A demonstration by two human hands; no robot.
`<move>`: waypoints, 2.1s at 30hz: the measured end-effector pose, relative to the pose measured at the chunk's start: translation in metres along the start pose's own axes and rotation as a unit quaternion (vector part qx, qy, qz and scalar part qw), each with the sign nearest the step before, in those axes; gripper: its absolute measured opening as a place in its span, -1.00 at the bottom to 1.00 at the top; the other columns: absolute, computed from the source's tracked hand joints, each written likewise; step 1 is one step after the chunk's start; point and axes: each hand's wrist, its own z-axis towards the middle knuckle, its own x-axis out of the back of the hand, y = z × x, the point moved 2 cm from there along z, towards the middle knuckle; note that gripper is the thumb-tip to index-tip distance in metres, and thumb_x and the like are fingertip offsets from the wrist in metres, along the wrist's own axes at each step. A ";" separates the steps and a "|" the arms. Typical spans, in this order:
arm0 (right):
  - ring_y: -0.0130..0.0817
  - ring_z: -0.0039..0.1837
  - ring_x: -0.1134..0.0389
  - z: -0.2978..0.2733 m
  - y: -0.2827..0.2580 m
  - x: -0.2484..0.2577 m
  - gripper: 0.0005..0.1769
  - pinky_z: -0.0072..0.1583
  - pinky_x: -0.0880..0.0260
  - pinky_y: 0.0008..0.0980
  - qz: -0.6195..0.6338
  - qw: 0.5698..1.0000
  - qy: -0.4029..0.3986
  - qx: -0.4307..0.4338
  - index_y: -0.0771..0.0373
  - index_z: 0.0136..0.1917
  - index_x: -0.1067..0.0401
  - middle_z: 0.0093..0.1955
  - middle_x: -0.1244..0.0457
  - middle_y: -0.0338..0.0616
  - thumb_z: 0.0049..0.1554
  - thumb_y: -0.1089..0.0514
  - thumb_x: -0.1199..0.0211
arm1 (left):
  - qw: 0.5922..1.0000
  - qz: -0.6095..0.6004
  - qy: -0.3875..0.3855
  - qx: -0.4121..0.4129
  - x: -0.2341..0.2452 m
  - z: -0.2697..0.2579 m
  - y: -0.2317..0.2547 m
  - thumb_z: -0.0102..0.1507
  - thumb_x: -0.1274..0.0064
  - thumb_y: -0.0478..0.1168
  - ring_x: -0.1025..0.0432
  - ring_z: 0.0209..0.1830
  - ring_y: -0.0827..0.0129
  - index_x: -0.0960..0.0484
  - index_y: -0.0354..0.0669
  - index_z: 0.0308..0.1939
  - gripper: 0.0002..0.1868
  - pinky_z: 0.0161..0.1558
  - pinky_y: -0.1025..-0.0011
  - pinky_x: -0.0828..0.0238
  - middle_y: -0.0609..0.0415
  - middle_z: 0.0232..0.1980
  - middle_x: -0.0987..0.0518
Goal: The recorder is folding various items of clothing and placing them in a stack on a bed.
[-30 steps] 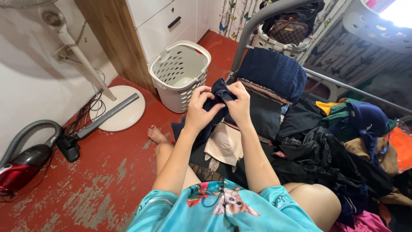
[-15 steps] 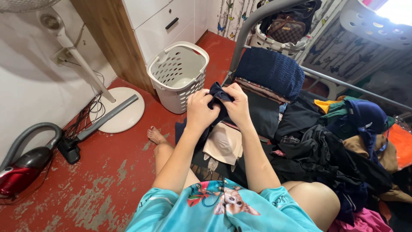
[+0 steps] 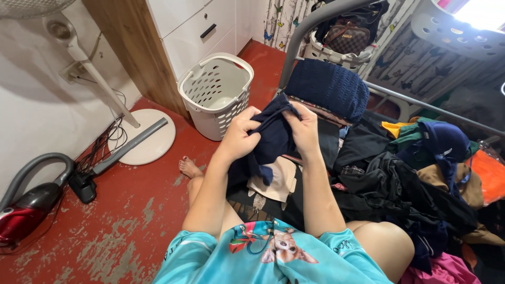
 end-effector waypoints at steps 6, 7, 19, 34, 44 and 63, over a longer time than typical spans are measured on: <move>-0.51 0.19 -0.37 0.001 0.013 0.017 -0.69 0.30 -0.34 -0.48 -0.009 1.000 0.000 -0.016 0.39 0.28 -0.51 0.17 -0.40 -0.20 0.30 0.25 -0.25 | 0.985 0.119 -0.123 0.028 -0.014 -0.016 -0.045 -0.01 -0.14 -0.41 -0.40 -0.10 0.04 -0.41 -0.44 -0.56 -0.81 -0.06 0.33 -0.36 -0.15 -0.23 -0.47; -0.51 0.19 -0.37 0.000 0.004 0.017 -0.69 0.30 -0.34 -0.48 -0.009 1.000 0.001 -0.016 0.39 0.28 -0.51 0.17 -0.40 -0.20 0.30 0.25 -0.25 | 0.985 0.119 -0.124 0.028 -0.014 -0.013 -0.039 -0.01 -0.14 -0.41 -0.40 -0.10 0.04 -0.41 -0.44 -0.56 -0.81 -0.06 0.33 -0.36 -0.15 -0.23 -0.47; -0.45 0.49 -0.18 -0.014 -0.042 0.012 -0.22 0.50 -0.11 -0.40 -0.130 0.972 -0.197 -0.010 0.29 0.56 -0.18 0.51 -0.19 -0.15 0.12 0.35 -0.36 | 0.990 -0.126 -0.063 0.027 -0.021 -0.005 -0.028 0.01 0.05 -0.49 -0.39 -0.10 0.32 -0.49 -0.44 -0.35 -0.86 -0.01 0.49 -0.30 0.03 -0.12 -0.45; -0.60 0.01 -0.25 -0.025 -0.049 0.033 -0.68 0.07 -0.28 -0.51 -0.233 0.949 -0.186 -0.102 0.25 0.08 -0.50 -0.02 -0.30 -0.33 0.05 0.29 -0.47 | 0.986 -0.136 -0.085 0.044 -0.040 -0.003 -0.025 0.06 0.08 -0.49 -0.42 -0.07 0.34 -0.57 -0.42 -0.37 -0.88 0.01 0.49 -0.34 0.05 -0.11 -0.50; -0.60 0.06 -0.32 -0.025 -0.051 0.046 -0.86 0.17 -0.35 -0.52 -0.051 0.989 -0.096 -0.104 0.27 -0.04 -0.45 -0.02 -0.33 -0.34 0.14 0.38 -0.34 | 1.000 -0.022 -0.019 -0.001 -0.050 0.013 -0.012 0.03 0.01 -0.48 -0.49 -0.14 0.20 -0.56 -0.41 -0.36 -0.88 -0.06 0.40 -0.41 -0.03 -0.16 -0.55; -0.58 -0.08 -0.31 -0.027 -0.098 0.045 -0.81 -0.02 -0.27 -0.56 -0.284 0.959 -0.009 0.008 0.35 0.04 -0.56 -0.11 -0.38 -0.29 0.19 0.37 -0.18 | 0.987 0.066 -0.129 0.069 -0.083 0.020 -0.005 0.03 -0.10 -0.28 -0.46 -0.26 0.04 -0.61 -0.41 -0.45 -0.82 -0.19 0.22 -0.38 -0.13 -0.28 -0.49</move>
